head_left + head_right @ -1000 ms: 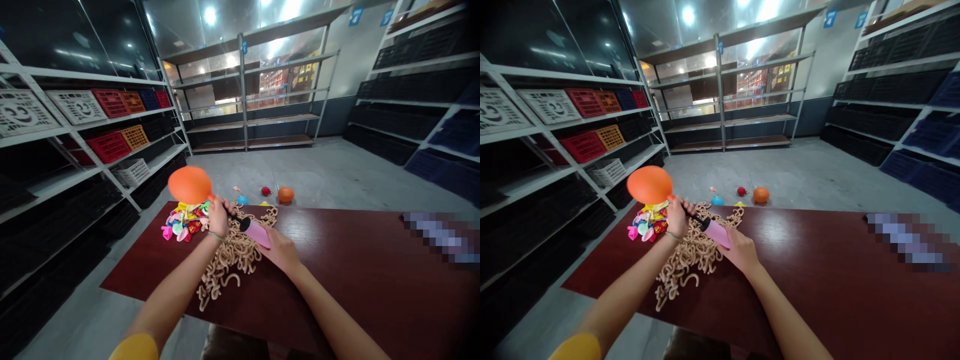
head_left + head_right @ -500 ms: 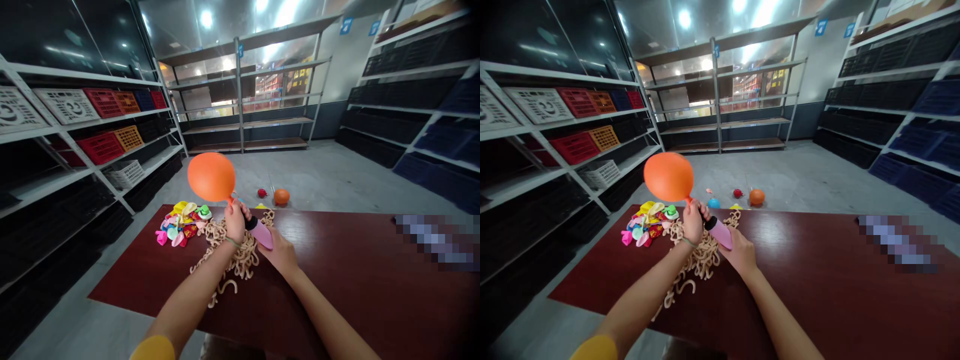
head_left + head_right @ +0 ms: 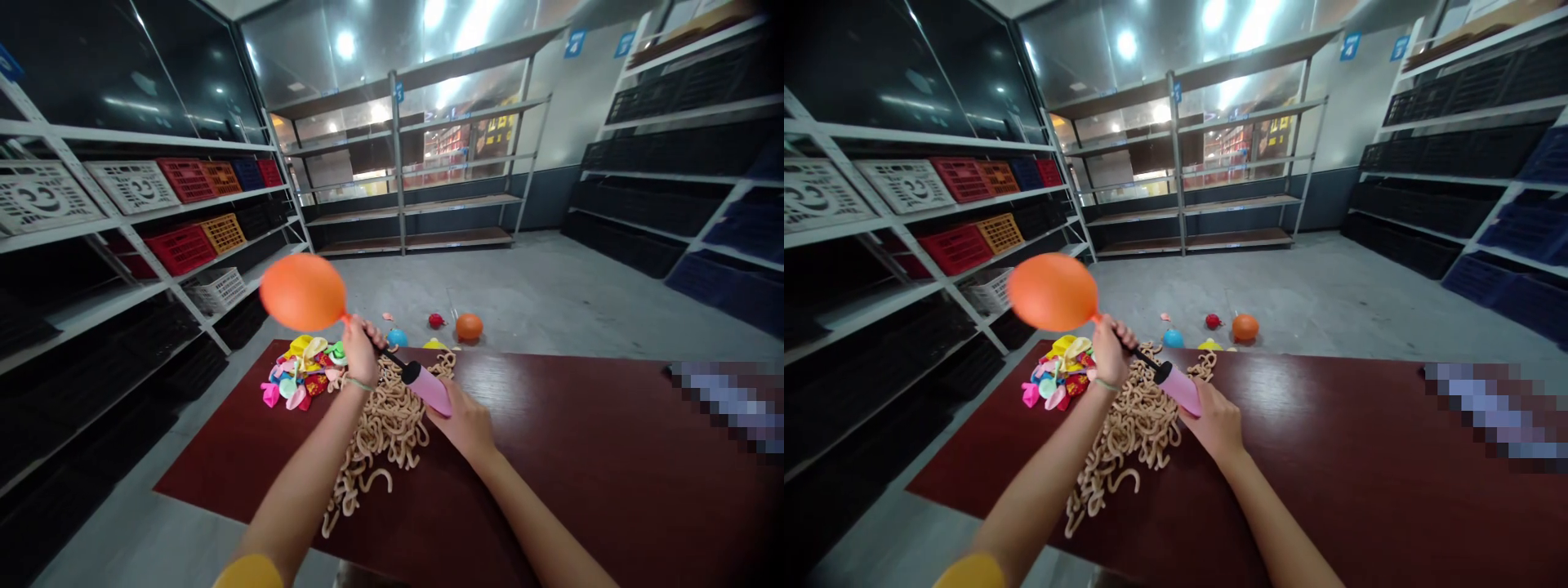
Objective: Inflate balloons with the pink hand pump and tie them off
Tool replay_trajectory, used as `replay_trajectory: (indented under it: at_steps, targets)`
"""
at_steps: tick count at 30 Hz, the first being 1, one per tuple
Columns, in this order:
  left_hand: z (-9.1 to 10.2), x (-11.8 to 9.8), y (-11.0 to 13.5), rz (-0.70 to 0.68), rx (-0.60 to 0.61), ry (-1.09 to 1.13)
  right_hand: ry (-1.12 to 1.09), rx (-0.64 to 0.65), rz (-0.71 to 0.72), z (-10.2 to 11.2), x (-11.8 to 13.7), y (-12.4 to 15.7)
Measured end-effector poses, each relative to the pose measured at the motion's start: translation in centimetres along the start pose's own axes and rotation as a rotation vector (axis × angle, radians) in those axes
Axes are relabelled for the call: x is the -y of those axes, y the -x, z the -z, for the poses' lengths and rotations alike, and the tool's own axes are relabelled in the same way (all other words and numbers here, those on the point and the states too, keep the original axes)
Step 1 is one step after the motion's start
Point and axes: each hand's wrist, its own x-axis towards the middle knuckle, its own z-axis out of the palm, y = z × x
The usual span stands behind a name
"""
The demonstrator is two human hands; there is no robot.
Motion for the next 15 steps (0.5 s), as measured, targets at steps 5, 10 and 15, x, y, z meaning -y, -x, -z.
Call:
replay_trajectory:
  at_steps: [5, 10, 15]
  targets:
    - [1.6, 5.2, 2.9, 0.090, 0.020, -0.026, 0.079, 0.031, 0.056, 0.5, 0.0, 0.1]
    - [3.2, 0.0, -0.8, 0.039, -0.055, -0.006, 0.102, 0.044, 0.154, 1.3, -0.6, -0.2]
    - [2.9, -2.9, -3.2, -0.028, -0.092, 0.036, 0.098, -0.008, 0.108, 0.6, -0.7, -0.4]
